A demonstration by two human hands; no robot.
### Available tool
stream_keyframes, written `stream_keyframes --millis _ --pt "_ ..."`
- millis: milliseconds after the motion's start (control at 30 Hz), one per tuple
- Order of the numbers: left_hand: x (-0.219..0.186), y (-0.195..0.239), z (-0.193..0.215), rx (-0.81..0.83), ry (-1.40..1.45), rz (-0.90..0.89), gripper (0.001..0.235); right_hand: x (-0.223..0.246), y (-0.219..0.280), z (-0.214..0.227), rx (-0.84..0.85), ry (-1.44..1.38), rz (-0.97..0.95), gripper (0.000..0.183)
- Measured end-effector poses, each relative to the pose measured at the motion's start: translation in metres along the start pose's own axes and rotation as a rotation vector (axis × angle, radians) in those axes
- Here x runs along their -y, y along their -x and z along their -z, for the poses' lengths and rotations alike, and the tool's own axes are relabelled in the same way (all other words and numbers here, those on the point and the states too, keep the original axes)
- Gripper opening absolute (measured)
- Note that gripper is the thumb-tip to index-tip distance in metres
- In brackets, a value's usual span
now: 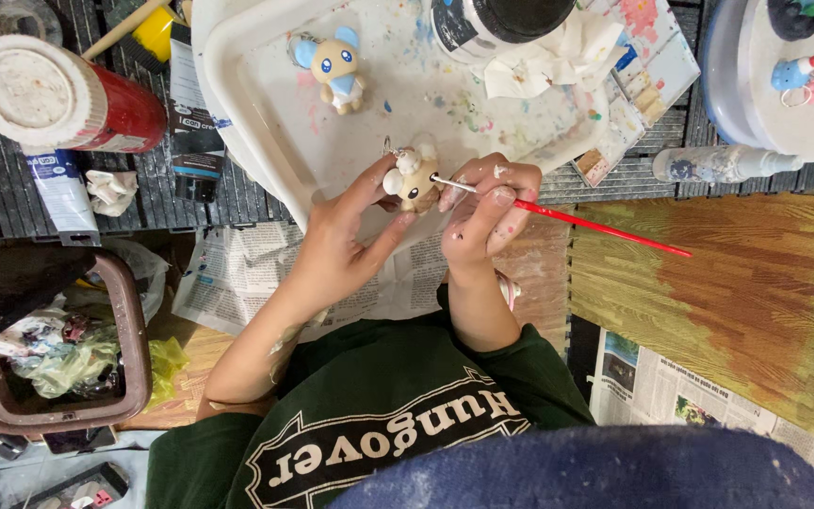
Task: The person paints the eyes of a small figurine using a fine red brush and black paint. They hold the figurine in the left hand and apply paint to the eye area, then switch to a second figurine to continue painting details.
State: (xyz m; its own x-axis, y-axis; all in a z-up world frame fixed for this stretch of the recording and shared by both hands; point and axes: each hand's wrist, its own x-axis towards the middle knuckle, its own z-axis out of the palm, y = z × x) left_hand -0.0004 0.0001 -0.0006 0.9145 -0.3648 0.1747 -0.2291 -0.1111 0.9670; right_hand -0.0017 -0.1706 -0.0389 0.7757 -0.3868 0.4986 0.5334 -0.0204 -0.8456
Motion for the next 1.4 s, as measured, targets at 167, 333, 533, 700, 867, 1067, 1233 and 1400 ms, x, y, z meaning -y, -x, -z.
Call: stream_keyframes --millis 167,333,533,700,867,1067,1233,1400 --pt "0.000 0.000 0.000 0.002 -0.004 -0.002 0.061 0.000 0.000 0.000 0.009 -0.015 -0.007 0.029" --pt "-0.001 0.000 0.000 0.004 -0.001 -0.005 0.060 0.003 -0.002 -0.001 0.008 0.015 0.006 0.030" --pt "-0.002 -0.001 0.000 0.002 -0.011 0.000 0.060 0.003 -0.003 -0.001 0.033 0.037 0.015 0.029" --pt "-0.003 -0.001 0.000 0.006 -0.001 -0.001 0.060 0.002 -0.002 -0.001 0.021 0.031 0.017 0.030" --pt "-0.002 -0.001 0.001 0.003 -0.020 0.000 0.060 0.002 -0.002 -0.001 0.027 0.033 0.018 0.029" --pt "-0.002 -0.002 0.000 0.001 0.007 -0.006 0.060 0.003 -0.004 -0.001 -0.037 -0.068 -0.009 0.027" --pt "-0.003 0.000 0.001 0.004 0.057 0.071 0.058 0.004 -0.007 0.001 -0.280 -0.125 -0.098 0.014" --pt "-0.005 -0.001 -0.001 -0.008 0.154 0.038 0.056 0.002 -0.006 0.003 -0.243 -0.114 -0.112 0.014"
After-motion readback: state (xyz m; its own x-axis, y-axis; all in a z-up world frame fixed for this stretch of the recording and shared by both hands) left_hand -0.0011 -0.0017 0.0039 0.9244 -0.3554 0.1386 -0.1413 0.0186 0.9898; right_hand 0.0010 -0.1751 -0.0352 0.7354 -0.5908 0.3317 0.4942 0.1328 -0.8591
